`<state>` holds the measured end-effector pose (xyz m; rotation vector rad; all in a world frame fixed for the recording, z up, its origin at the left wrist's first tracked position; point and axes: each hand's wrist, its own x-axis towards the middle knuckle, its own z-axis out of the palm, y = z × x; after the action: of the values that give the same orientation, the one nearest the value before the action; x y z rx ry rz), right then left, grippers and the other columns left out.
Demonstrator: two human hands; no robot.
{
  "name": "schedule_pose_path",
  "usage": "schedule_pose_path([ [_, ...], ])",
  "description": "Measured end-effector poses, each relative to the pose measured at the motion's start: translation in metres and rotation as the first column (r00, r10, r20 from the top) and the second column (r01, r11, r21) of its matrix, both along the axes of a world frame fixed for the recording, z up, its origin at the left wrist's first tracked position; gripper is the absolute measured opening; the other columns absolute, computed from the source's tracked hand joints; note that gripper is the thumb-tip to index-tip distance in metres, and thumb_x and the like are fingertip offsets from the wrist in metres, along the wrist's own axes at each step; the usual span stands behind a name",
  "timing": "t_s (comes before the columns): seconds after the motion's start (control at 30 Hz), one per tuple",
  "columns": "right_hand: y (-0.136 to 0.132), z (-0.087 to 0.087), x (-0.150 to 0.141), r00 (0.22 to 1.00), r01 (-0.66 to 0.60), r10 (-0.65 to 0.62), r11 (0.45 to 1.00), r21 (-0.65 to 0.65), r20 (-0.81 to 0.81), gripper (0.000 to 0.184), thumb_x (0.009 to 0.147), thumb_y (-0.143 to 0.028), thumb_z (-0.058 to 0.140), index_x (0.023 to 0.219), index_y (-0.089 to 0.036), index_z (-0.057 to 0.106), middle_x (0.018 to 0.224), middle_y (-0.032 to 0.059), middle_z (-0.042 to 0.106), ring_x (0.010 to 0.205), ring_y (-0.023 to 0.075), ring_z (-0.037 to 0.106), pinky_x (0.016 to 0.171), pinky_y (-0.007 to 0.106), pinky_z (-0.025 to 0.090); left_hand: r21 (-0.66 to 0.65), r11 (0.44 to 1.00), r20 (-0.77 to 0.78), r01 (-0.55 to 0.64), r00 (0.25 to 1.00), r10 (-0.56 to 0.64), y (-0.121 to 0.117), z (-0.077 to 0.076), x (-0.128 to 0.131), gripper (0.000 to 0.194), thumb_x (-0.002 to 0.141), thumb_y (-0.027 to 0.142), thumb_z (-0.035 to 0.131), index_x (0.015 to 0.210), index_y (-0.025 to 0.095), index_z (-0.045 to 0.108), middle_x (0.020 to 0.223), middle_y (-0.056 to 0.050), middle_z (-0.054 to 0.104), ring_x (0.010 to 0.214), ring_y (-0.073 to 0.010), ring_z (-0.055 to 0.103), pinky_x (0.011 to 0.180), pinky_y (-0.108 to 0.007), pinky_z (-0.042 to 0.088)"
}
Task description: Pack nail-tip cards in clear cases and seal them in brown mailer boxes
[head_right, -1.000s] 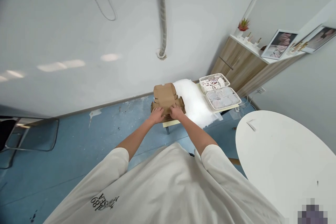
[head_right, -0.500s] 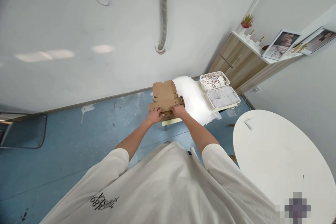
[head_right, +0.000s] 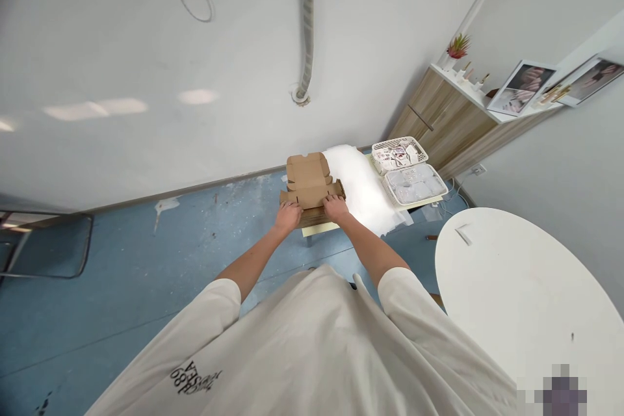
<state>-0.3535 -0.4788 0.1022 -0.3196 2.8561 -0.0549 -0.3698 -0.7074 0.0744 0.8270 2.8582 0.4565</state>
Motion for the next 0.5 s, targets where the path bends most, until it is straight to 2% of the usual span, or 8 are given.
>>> schedule_pose_path([
  [0.1, 0.008, 0.005, 0.0, 0.999, 0.024, -0.026, 0.998, -0.052, -0.036, 0.044, 0.098, -0.024, 0.044, 0.139, -0.016, 0.059, 0.141, 0.0187, 0.059, 0.128, 0.0334, 0.052, 0.107, 0.048, 0.037, 0.01, 1.0, -0.041, 0.015, 0.999, -0.015, 0.0, 0.015, -0.001, 0.037, 0.103, 0.022, 0.038, 0.095, 0.018, 0.074, 0.102, -0.013, 0.072, 0.116, -0.0291, 0.06, 0.112, -0.051, 0.037],
  [0.23, 0.013, 0.008, -0.001, 1.0, 0.025, -0.024, 0.996, -0.084, 0.01, 0.039, 0.092, -0.019, 0.048, 0.124, -0.014, 0.07, 0.121, 0.0193, 0.068, 0.119, 0.0344, 0.057, 0.107, 0.049, 0.035, -0.024, 0.999, -0.009, 0.029, 1.0, -0.029, 0.001, 0.028, -0.003, 0.034, 0.104, 0.025, 0.038, 0.104, 0.016, 0.071, 0.109, -0.015, 0.07, 0.108, -0.03, 0.065, 0.103, -0.049, 0.045],
  [0.33, 0.012, 0.011, 0.001, 1.0, -0.017, 0.017, 0.999, -0.039, 0.001, 0.039, 0.09, -0.012, 0.046, 0.12, -0.013, 0.07, 0.115, 0.0175, 0.07, 0.114, 0.0333, 0.058, 0.105, 0.048, 0.036, -0.045, 0.999, 0.046, 0.019, 0.999, -0.017, -0.001, 0.026, -0.001, 0.027, 0.099, 0.028, 0.049, 0.115, 0.015, 0.067, 0.118, -0.017, 0.067, 0.111, -0.0337, 0.064, 0.099, -0.05, 0.048],
  [0.43, 0.01, 0.017, 0.004, 0.994, -0.058, 0.056, 0.998, -0.016, -0.089, 0.042, 0.09, -0.008, 0.042, 0.125, -0.012, 0.066, 0.124, 0.0178, 0.067, 0.118, 0.0328, 0.054, 0.105, 0.047, 0.035, -0.039, 0.998, 0.064, -0.038, 0.997, 0.041, -0.004, 0.019, 0.003, 0.029, 0.097, 0.028, 0.053, 0.121, 0.015, 0.065, 0.124, -0.019, 0.064, 0.12, -0.0363, 0.059, 0.102, -0.051, 0.047],
  [0.5, 0.01, 0.022, 0.007, 0.988, -0.071, 0.064, 0.997, -0.044, -0.14, 0.043, 0.092, -0.009, 0.04, 0.127, -0.013, 0.064, 0.131, 0.0179, 0.063, 0.122, 0.033, 0.049, 0.106, 0.047, 0.033, -0.012, 0.998, 0.041, -0.06, 0.997, 0.06, -0.006, 0.015, 0.004, 0.031, 0.096, 0.026, 0.054, 0.124, 0.015, 0.064, 0.126, -0.019, 0.062, 0.124, -0.0364, 0.056, 0.104, -0.051, 0.045],
])
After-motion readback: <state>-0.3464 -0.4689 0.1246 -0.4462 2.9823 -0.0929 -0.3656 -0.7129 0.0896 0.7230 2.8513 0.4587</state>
